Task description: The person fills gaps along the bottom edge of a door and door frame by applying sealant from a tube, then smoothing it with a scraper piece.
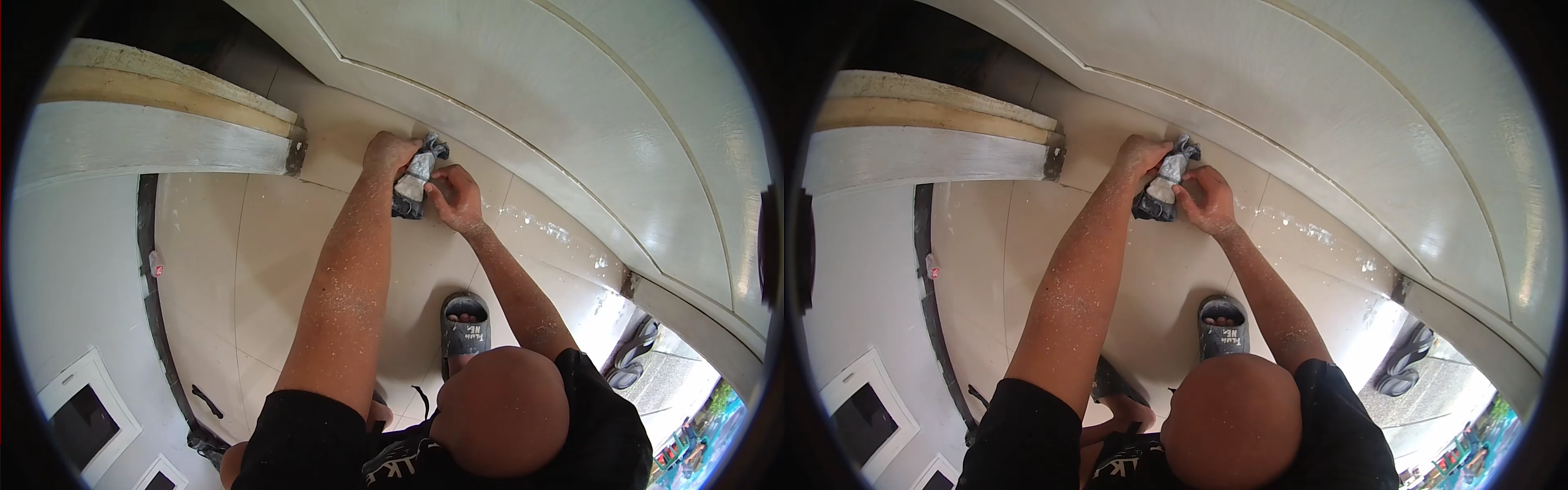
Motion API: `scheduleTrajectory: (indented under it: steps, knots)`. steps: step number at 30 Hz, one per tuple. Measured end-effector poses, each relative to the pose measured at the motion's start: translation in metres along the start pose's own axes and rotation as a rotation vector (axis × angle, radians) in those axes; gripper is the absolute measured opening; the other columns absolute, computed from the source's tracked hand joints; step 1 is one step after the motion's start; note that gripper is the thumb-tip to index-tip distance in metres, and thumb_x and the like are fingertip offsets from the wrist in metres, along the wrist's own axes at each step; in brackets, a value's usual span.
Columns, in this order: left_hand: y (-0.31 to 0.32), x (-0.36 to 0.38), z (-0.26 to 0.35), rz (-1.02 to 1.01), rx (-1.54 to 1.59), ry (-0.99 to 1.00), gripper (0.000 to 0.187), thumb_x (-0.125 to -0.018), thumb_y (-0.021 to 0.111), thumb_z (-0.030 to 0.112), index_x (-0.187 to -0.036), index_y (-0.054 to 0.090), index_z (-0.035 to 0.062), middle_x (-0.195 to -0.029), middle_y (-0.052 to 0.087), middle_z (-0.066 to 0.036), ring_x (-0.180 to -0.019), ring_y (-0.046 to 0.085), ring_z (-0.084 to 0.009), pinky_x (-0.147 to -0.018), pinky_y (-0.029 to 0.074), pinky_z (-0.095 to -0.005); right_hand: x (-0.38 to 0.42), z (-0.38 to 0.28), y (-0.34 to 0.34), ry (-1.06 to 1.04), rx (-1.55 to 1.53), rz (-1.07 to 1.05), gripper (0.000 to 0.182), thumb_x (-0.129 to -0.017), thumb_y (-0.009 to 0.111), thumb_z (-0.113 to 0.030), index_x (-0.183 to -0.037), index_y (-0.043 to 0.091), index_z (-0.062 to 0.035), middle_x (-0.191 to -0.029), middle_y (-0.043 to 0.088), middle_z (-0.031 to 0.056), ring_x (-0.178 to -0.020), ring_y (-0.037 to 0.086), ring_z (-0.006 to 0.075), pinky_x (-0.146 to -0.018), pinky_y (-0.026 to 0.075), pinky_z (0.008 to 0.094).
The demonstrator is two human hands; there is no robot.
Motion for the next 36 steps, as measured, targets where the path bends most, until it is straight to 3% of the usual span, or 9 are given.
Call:
scheduleTrajectory:
  steps: [3,7,13,19,21,27,31,33,36]
  knots:
    - [0.001,0.002,-0.015,-0.067,0.203,-0.056,0.045,-0.083,0.071,0.049,-0.080,0.073,0.0046,-0.071,0.071,-0.005,-0.062,0.069,-0.0184,-0.064,0.056,-0.0324,0.000,-0.003,0.000,-0.039,0.035,0.031,0.028,-0.081,0.077,-0.020,-0.096,0.064,-0.0011,-0.090,0.064,0.0145,-0.090,0.064,0.0340,-0.081,0.051,0.0403]
    - [-0.002,0.007,-0.003,-0.045,0.039,-0.151,0.044,-0.085,0.070,0.048,-0.082,0.072,0.0049,-0.073,0.071,-0.005,-0.063,0.068,-0.0180,-0.063,0.056,-0.0318,0.000,-0.005,0.002,-0.043,0.059,0.029,0.028,-0.080,0.078,-0.020,-0.096,0.064,-0.0011,-0.091,0.064,0.0145,-0.090,0.064,0.0341,-0.081,0.051,0.0403]
    - [-0.002,0.004,0.003,-0.093,0.081,-0.147,0.046,-0.084,0.071,0.051,-0.081,0.071,0.0054,-0.074,0.070,-0.005,-0.064,0.068,-0.0164,-0.062,0.057,-0.0321,-0.002,-0.003,0.001,-0.039,0.023,0.000,0.028,-0.080,0.077,-0.020,-0.096,0.064,-0.0010,-0.091,0.064,0.0145,-0.089,0.064,0.0334,-0.081,0.051,0.0397]
    - [-0.004,0.003,0.000,-0.141,-0.134,-0.079,0.043,-0.086,0.071,0.047,-0.087,0.073,0.0038,-0.082,0.073,-0.007,-0.072,0.070,-0.0179,-0.064,0.058,-0.0322,0.000,-0.002,0.001,-0.010,0.012,0.009,0.028,-0.081,0.077,-0.020,-0.096,0.064,-0.0009,-0.091,0.064,0.0146,-0.089,0.064,0.0331,-0.081,0.051,0.0393]
    - [0.006,-0.002,-0.010,-0.205,0.174,-0.103,0.045,-0.087,0.069,0.047,-0.089,0.073,0.0026,-0.084,0.074,-0.008,-0.074,0.071,-0.0191,-0.066,0.058,-0.0323,0.001,0.000,0.000,-0.010,0.016,0.019,0.028,-0.081,0.077,-0.021,-0.096,0.064,-0.0010,-0.091,0.064,0.0147,-0.089,0.064,0.0334,-0.081,0.051,0.0392]
    - [0.006,0.000,-0.005,-0.201,0.143,-0.173,0.047,-0.087,0.070,0.048,-0.090,0.073,0.0021,-0.087,0.074,-0.008,-0.076,0.071,-0.0194,-0.065,0.057,-0.0316,0.000,-0.003,0.001,-0.047,0.043,0.022,0.028,-0.081,0.077,-0.020,-0.096,0.064,-0.0011,-0.091,0.065,0.0148,-0.089,0.064,0.0343,-0.081,0.051,0.0397]
    - [0.007,-0.003,-0.007,-0.173,0.151,-0.145,0.045,-0.086,0.071,0.047,-0.088,0.073,0.0024,-0.084,0.074,-0.009,-0.075,0.071,-0.0181,-0.066,0.057,-0.0311,-0.002,-0.005,-0.001,-0.018,0.029,-0.002,0.029,-0.081,0.077,-0.020,-0.097,0.064,-0.0010,-0.091,0.065,0.0147,-0.090,0.064,0.0339,-0.081,0.051,0.0399]
    - [-0.004,0.008,-0.001,-0.094,-0.151,-0.099,0.043,-0.085,0.072,0.046,-0.085,0.074,0.0039,-0.079,0.074,-0.008,-0.075,0.072,-0.0155,-0.066,0.057,-0.0314,0.000,-0.003,0.000,0.007,0.019,-0.006,0.029,-0.081,0.077,-0.020,-0.097,0.064,-0.0011,-0.091,0.064,0.0147,-0.090,0.064,0.0338,-0.081,0.051,0.0399]
    - [-0.003,-0.001,-0.015,-0.096,-0.068,-0.023,0.041,-0.081,0.075,0.047,-0.083,0.075,0.0056,-0.074,0.073,-0.010,-0.072,0.072,-0.0186,-0.068,0.057,-0.0328,0.000,-0.001,0.000,-0.025,0.040,0.011,0.028,-0.081,0.077,-0.021,-0.097,0.064,-0.0011,-0.090,0.064,0.0148,-0.089,0.064,0.0335,-0.080,0.051,0.0394]
Point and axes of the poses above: each hand's wrist, its own x-axis away from the middle knuckle, its own y-axis out of the palm, z = x × y, the point moved 6 cm from there along -x, towards the middle knuckle
